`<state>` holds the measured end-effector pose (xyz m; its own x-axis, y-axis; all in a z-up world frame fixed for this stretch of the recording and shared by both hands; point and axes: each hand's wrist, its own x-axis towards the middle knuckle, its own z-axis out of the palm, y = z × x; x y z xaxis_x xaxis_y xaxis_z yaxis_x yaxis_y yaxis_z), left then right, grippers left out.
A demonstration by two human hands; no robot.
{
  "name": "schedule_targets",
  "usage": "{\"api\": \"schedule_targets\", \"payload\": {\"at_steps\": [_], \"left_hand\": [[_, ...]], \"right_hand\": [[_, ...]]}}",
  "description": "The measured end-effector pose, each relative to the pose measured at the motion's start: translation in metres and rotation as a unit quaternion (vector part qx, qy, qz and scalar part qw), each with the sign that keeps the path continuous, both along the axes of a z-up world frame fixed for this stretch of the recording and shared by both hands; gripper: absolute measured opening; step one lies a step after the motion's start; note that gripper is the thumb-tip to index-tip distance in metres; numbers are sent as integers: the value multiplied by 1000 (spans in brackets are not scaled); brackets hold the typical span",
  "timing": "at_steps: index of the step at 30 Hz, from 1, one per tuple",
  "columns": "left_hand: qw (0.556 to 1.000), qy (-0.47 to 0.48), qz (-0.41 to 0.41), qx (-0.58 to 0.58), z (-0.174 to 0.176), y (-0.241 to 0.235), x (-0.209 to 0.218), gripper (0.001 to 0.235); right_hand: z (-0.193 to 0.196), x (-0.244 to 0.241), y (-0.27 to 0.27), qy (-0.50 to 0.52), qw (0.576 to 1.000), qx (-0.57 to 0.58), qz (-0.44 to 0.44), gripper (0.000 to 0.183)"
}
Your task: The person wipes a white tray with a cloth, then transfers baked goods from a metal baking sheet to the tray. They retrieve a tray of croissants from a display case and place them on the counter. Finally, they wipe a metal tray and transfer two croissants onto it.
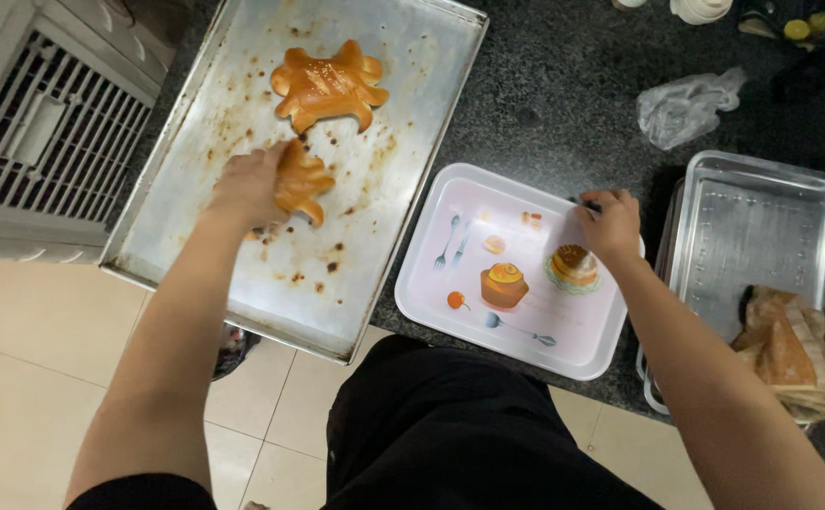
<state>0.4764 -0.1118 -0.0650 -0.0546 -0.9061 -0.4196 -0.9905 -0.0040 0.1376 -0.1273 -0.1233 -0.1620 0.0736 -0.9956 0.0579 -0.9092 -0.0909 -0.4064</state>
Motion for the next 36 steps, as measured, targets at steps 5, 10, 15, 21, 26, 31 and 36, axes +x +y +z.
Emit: {"api": "schedule_targets", "payload": {"at_steps": [5,10,15,21,26,31,36], "left_hand": [[983,160,49,-82,34,-6,12,124],[960,236,-50,-142,55,0,-63,118],[948,227,-194,-109,36,16,-208,104],[921,102,-322,-193,-29,5,-317,91],[930,42,-323,-170,-80,-2,-338,77],[933,8,-321,-162,-99,-1,-345,77],[949,0,-298,-105,-72,-4,-343,90]], "right_hand": [[19,26,33,-24,996,-59,-55,33],[20,41,90,-55,988,-71,-122,24],[18,47,147,-89,980,-9,-177,19],[15,28,182,37,984,98,-143,55],[7,13,193,51,989,83,-112,72],[9,11,197,52,987,102,-115,70],[13,6,189,38,982,129,-130,65]]}}
